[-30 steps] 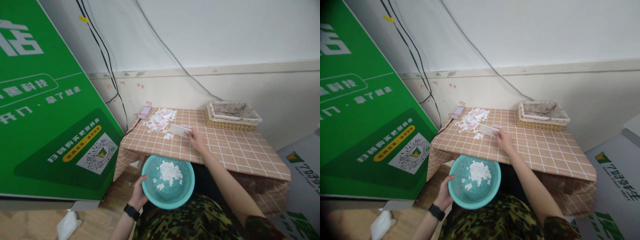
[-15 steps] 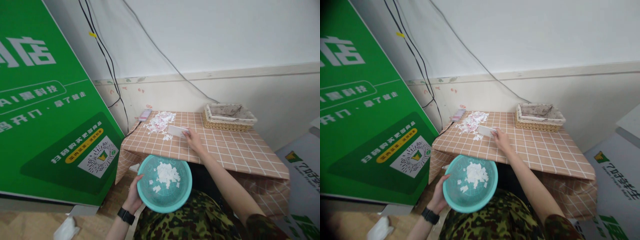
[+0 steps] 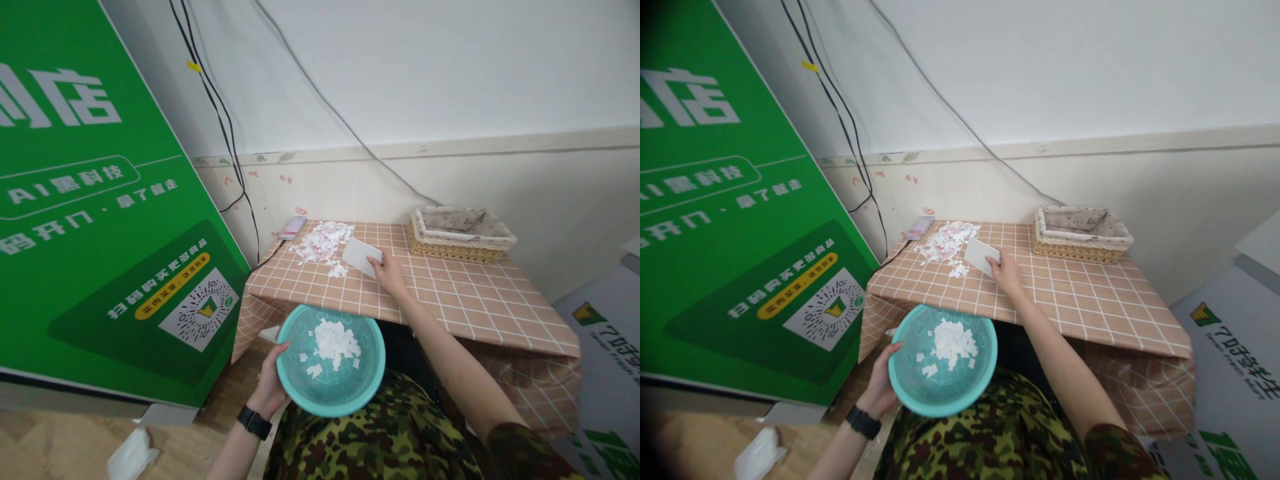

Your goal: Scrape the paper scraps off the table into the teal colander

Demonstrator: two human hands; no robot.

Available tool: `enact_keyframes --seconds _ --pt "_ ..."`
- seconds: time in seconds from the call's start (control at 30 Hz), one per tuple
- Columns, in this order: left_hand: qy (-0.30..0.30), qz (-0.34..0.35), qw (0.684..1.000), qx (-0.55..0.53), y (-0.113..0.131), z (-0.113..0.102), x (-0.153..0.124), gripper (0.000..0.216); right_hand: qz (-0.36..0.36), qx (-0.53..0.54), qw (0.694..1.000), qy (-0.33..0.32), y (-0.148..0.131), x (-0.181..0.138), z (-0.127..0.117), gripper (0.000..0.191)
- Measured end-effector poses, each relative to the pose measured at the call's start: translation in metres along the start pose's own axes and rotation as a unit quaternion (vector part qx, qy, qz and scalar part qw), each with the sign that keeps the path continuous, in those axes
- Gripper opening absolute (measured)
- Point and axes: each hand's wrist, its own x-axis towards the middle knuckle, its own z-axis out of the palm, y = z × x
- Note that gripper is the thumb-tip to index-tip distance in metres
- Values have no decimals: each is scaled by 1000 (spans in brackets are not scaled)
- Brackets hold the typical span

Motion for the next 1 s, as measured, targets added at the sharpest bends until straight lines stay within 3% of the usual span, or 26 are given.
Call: enact_keyframes --seconds 0.2,0.37,0.53,0.67,0.83,1.0 --pt "3 7 1000 -5 2 -2 4 33 6 87 996 -9 1 -1 -2 40" --pt "15 19 1000 1 3 2 1 32 50 106 993 19 11 -1 -5 39" --pt "1 6 1000 0 4 1 -1 34 61 152 985 -60 11 -1 -5 39" --pt "-10 5 1000 4 6 0 3 36 95 217 969 -65 7 -3 -4 43" --pt "-16 2 1000 6 8 2 9 33 51 233 964 -118 6 -5 -5 41" --pt "-21 -14 1000 4 9 -4 13 29 77 209 973 -61 9 -3 -3 45"
